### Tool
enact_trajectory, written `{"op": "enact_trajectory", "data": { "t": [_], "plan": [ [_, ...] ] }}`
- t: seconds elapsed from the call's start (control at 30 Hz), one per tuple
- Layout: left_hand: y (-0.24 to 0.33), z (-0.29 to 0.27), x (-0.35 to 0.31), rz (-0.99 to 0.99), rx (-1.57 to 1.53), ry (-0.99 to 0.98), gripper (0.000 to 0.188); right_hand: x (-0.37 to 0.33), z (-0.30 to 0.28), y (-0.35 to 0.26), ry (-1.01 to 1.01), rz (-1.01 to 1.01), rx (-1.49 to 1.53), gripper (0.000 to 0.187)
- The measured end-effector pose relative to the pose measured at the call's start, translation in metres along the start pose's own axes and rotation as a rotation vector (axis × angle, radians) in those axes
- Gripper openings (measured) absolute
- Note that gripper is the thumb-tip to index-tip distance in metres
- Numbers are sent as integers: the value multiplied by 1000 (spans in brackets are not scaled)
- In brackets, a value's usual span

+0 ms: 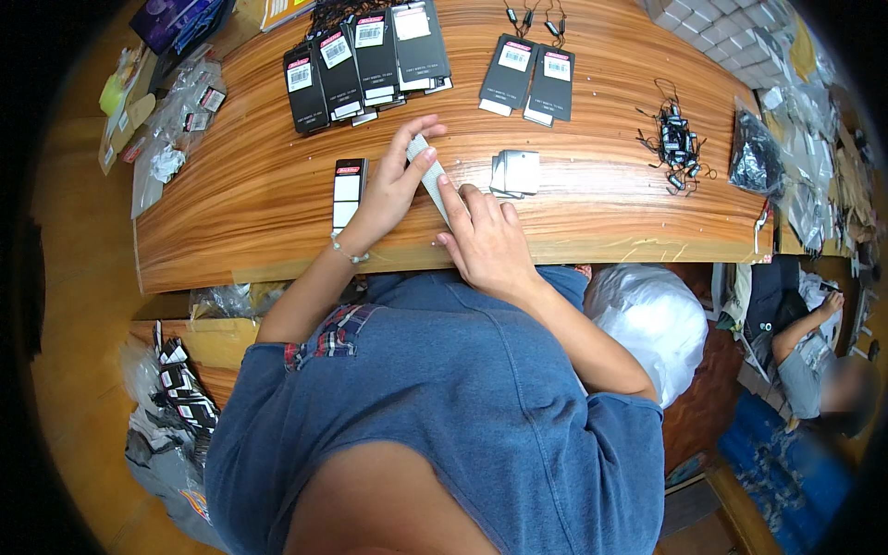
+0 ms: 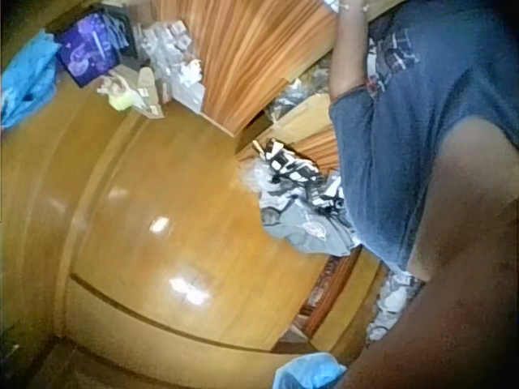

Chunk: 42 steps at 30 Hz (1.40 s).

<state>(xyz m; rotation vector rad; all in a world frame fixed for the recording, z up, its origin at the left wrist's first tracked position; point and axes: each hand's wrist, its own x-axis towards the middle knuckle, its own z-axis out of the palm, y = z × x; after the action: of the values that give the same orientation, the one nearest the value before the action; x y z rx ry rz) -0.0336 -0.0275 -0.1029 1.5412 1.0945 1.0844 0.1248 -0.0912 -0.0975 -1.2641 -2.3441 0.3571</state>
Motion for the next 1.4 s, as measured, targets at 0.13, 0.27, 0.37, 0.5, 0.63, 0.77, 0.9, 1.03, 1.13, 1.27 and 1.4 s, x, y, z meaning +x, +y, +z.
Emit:
{"op": "enact_trajectory", "data": {
  "t": [0.13,0.27,0.37,0.5,0.63,0.77,0.9,1.03,1.13,1.27,1.4],
  "plan": [
    [-2,-2,-4,-55,82,-54,30,2,10,1,-58,75,111,68],
    [42,-30,6,-75,-187,-253,45,4,-2,-5,123,168,539,63],
    [52,-53,24,-38,-39,-420,51,11,-10,-15,155,339,1159,65],
    [36,-66,53,-205,66,-672,48,11,-42,7,-241,343,1023,62],
    [20,-49,56,-308,421,-736,46,11,-81,38,-11,464,721,40],
    [26,-38,38,101,889,-421,45,19,-76,63,50,438,335,42],
    [35,-38,22,-36,653,-286,57,26,-63,66,-29,390,172,45],
    [27,-37,17,43,703,-272,59,26,-55,75,5,280,36,41],
    [20,-37,17,197,790,-199,56,27,-53,77,57,297,133,34],
    [30,-35,16,67,751,-152,51,28,-51,80,45,439,384,25],
    [26,-39,20,120,741,-96,43,26,-47,80,36,593,712,19]
  ]
}}
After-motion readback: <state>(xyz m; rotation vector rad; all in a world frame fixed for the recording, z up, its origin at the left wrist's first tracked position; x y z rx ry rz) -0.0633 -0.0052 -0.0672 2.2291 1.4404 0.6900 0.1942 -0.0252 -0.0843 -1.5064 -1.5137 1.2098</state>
